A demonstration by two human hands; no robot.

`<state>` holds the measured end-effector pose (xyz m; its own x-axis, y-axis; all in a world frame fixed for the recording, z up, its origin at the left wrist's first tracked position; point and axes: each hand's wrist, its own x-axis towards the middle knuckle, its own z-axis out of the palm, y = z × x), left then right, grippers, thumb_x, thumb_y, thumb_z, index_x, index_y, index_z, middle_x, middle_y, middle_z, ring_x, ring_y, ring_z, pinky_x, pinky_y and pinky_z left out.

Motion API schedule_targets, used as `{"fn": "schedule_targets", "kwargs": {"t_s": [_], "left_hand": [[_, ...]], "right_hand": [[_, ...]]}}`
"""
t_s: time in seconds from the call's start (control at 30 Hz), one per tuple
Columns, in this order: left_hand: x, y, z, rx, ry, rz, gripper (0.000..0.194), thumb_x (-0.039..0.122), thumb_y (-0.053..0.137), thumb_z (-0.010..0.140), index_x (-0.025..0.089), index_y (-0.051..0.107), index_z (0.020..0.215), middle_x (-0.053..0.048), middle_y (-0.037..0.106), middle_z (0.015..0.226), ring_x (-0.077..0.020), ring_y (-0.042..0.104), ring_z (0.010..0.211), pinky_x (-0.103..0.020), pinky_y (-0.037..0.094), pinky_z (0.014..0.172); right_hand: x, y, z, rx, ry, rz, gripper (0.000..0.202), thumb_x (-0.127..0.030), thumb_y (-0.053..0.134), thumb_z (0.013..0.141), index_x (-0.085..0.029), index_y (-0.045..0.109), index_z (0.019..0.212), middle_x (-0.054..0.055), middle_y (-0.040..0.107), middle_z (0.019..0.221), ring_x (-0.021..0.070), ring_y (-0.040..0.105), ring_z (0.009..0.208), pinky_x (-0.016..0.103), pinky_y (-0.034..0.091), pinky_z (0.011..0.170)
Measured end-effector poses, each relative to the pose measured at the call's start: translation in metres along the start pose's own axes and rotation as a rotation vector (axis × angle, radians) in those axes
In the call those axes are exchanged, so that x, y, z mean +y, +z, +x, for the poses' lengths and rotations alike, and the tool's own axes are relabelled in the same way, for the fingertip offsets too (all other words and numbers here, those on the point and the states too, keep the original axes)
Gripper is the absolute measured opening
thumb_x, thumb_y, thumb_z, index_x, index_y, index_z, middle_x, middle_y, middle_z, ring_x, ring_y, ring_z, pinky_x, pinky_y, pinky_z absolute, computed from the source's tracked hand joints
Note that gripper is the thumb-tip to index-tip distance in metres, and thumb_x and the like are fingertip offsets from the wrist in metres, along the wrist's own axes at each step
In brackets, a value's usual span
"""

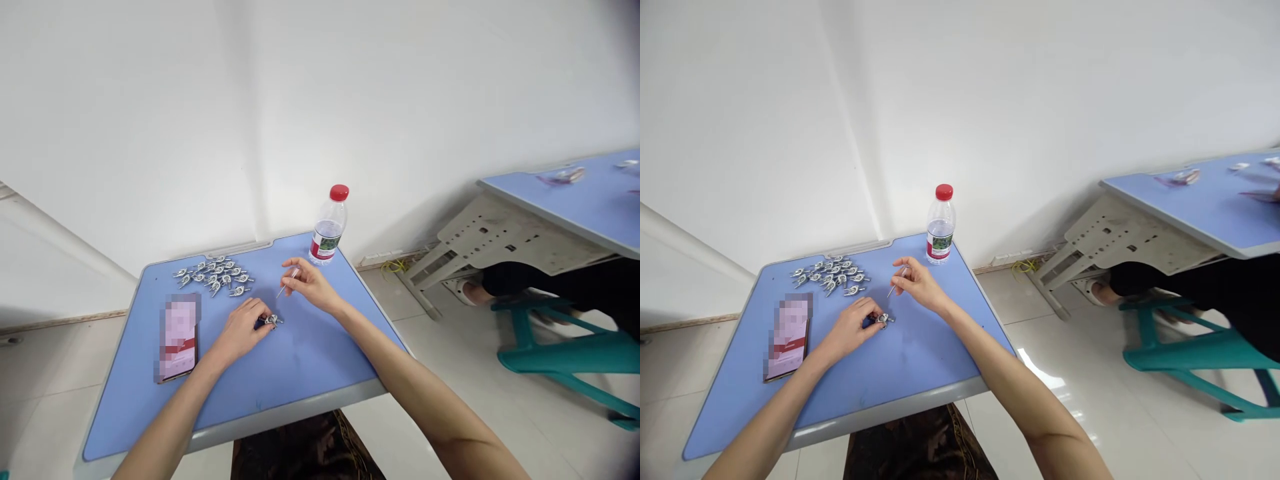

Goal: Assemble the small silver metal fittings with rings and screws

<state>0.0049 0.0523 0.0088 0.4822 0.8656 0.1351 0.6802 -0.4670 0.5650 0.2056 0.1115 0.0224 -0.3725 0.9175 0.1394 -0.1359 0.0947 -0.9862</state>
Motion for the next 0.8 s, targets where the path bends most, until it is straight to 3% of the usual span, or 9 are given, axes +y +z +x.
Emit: {"fn": "schedule_targets", "kwargs": {"t_s": [0.13, 0.23, 0.4, 0.8], "left_hand": [[-0.001, -0.005, -0.003, -0.031, -0.006, 0.019, 0.006, 0.021, 0.059, 0.081, 0.019, 0.054, 0.080, 0.000, 0.057, 0.080, -0.0177, 0.052, 0.078, -0.030, 0.039, 0.070], [-0.002, -0.004, -0.004, -0.010, -0.015, -0.001, 0.005, 0.021, 0.059, 0.081, 0.019, 0.054, 0.079, 0.000, 0.057, 0.080, -0.0175, 0.051, 0.078, -0.030, 0.039, 0.069], [-0.003, -0.004, -0.005, -0.028, -0.030, -0.043, 0.005, 0.020, 0.059, 0.079, 0.019, 0.054, 0.078, 0.000, 0.057, 0.078, -0.0171, 0.051, 0.075, -0.029, 0.039, 0.067], [-0.007, -0.004, -0.005, -0.034, -0.022, 0.005, 0.008, 0.021, 0.061, 0.078, 0.019, 0.054, 0.079, 0.000, 0.057, 0.079, -0.0181, 0.053, 0.075, -0.030, 0.039, 0.067]], "right_hand": [[-0.005, 0.015, 0.000, -0.083, 0.013, -0.065, 0.035, -0.033, 0.060, 0.083, -0.019, 0.044, 0.110, -0.004, 0.060, 0.068, 0.0093, 0.054, 0.051, 0.025, 0.046, 0.055], [-0.004, 0.020, -0.005, -0.061, -0.035, -0.122, 0.031, -0.034, 0.054, 0.087, -0.019, 0.044, 0.112, -0.003, 0.059, 0.071, 0.0088, 0.053, 0.053, 0.025, 0.046, 0.056], [0.003, 0.018, -0.015, -0.061, -0.120, -0.232, 0.029, -0.036, 0.048, 0.093, -0.019, 0.043, 0.115, 0.001, 0.060, 0.078, 0.0101, 0.054, 0.061, 0.027, 0.048, 0.062], [-0.003, 0.023, -0.025, -0.234, -0.237, -0.474, 0.024, -0.024, 0.038, 0.097, -0.019, 0.039, 0.120, 0.003, 0.061, 0.086, 0.0114, 0.056, 0.074, 0.025, 0.047, 0.065]]}}
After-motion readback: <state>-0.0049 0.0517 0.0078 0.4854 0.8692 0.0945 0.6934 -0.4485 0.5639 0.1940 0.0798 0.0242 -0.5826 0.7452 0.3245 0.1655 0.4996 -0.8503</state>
